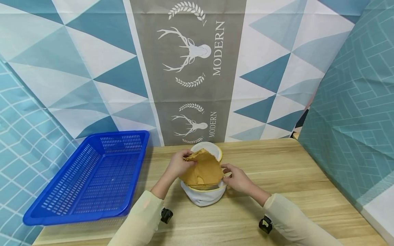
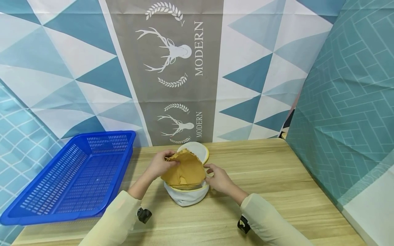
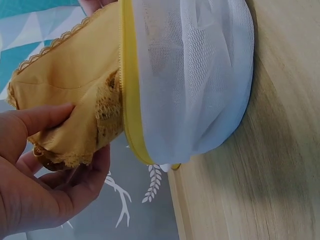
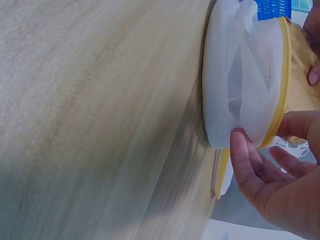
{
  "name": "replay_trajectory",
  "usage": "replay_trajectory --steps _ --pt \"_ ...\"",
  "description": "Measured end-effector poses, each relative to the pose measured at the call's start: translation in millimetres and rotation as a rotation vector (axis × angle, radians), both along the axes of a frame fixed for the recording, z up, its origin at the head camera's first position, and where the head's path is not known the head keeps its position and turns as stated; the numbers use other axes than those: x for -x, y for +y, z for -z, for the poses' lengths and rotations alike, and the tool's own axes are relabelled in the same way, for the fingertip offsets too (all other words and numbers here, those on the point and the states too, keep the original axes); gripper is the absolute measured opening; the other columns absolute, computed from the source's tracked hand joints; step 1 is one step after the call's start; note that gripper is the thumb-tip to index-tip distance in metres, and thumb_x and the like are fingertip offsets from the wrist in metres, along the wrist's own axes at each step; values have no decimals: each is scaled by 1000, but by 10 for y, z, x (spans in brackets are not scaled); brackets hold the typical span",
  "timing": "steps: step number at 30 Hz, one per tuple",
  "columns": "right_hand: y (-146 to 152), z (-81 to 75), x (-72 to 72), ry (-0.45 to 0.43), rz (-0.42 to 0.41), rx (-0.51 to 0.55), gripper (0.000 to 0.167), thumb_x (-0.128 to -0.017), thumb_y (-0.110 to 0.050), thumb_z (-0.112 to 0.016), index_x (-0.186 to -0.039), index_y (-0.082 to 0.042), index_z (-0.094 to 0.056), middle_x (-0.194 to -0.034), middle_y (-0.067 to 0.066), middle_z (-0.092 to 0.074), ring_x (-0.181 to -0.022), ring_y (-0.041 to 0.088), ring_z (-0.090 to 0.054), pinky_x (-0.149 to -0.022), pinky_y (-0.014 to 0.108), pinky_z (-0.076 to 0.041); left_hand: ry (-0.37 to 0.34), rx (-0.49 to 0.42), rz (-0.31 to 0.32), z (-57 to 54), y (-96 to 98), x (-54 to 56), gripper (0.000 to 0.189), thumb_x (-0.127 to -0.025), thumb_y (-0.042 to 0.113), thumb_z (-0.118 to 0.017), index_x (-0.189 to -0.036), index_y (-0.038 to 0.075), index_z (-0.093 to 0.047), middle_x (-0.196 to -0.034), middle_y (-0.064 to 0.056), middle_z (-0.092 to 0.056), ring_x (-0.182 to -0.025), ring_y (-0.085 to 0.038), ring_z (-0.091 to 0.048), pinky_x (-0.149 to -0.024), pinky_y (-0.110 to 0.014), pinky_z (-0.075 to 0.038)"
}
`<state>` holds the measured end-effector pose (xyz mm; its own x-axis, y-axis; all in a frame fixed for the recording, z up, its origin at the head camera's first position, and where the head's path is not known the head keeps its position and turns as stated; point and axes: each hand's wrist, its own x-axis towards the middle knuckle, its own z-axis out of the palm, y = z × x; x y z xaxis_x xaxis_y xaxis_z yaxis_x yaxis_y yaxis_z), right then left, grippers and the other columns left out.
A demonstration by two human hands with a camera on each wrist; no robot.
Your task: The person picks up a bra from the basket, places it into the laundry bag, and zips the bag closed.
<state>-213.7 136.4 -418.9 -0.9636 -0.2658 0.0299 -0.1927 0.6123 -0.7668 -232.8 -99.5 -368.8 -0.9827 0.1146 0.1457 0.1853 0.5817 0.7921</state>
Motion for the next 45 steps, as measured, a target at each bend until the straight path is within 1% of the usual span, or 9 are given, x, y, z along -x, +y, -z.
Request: replay_trajectory --steps 6,8,12,17,23,28,31,38,45 --pt "17 7 3 -18 -13 35 46 -82 -3 -61 -127 0 -51 -111 18 -63 -80 20 -62 -64 27 -51 -7 -15 -24 8 33 0 23 -76 7 -74 -98 4 -65 -102 -13 -68 -98 -27 -61 -84 -40 -50" --pt "25 2 -3 -36 -23 54 46 -82 -1 -59 -128 0 -51 -113 19 -61 -77 18 -61 -59 26 -50 -19 -39 -33 20 40 4 25 -76 8 -74 -99 4 -65 -103 -13 -67 -100 -28 -60 -84 -40 -50" --pt "39 -1 -10 -59 -39 85 47 -81 2 -57 -128 1 -50 -115 20 -59 -73 15 -61 -55 26 -51 -20 -83 -32 51 48 12 28 -75 7 -74 -102 3 -65 -103 -14 -67 -98 -27 -61 -83 -38 -51" --pt "44 -9 -5 -63 -28 71 48 -81 2 -58 -128 -1 -50 -116 19 -59 -77 16 -61 -58 25 -50 -2 -116 -18 90 55 31 28 -74 4 -75 -100 2 -66 -97 -13 -67 -90 -23 -61 -79 -34 -51" --pt "55 -17 16 -34 -15 44 49 -79 4 -57 -128 0 -51 -115 19 -61 -79 18 -59 -62 25 -49 -12 -139 0 130 52 48 24 -75 2 -75 -97 3 -65 -93 -10 -67 -85 -19 -60 -76 -30 -50" --pt "65 -17 26 -7 -12 39 51 -76 6 -55 -126 0 -52 -113 19 -62 -79 18 -59 -65 26 -48 -8 -124 22 140 48 56 23 -75 0 -73 -96 4 -65 -92 -10 -67 -82 -18 -59 -73 -28 -49" --pt "72 -11 24 9 -21 38 51 -75 6 -55 -126 0 -53 -111 19 -62 -79 19 -60 -66 26 -48 -3 -95 25 133 46 50 22 -75 0 -73 -95 4 -65 -91 -9 -68 -81 -17 -59 -72 -27 -48" --pt "71 -17 34 -10 -15 52 52 -76 5 -57 -127 -2 -52 -110 16 -63 -80 19 -60 -65 27 -48 14 -29 20 104 43 30 23 -75 0 -72 -96 5 -65 -94 -10 -68 -82 -19 -59 -72 -30 -50" --pt "67 -22 39 -26 -22 74 53 -75 7 -56 -127 -2 -52 -109 16 -62 -77 18 -60 -62 26 -48 39 22 28 81 51 9 25 -73 -2 -73 -96 4 -66 -95 -11 -68 -84 -21 -61 -73 -33 -51"
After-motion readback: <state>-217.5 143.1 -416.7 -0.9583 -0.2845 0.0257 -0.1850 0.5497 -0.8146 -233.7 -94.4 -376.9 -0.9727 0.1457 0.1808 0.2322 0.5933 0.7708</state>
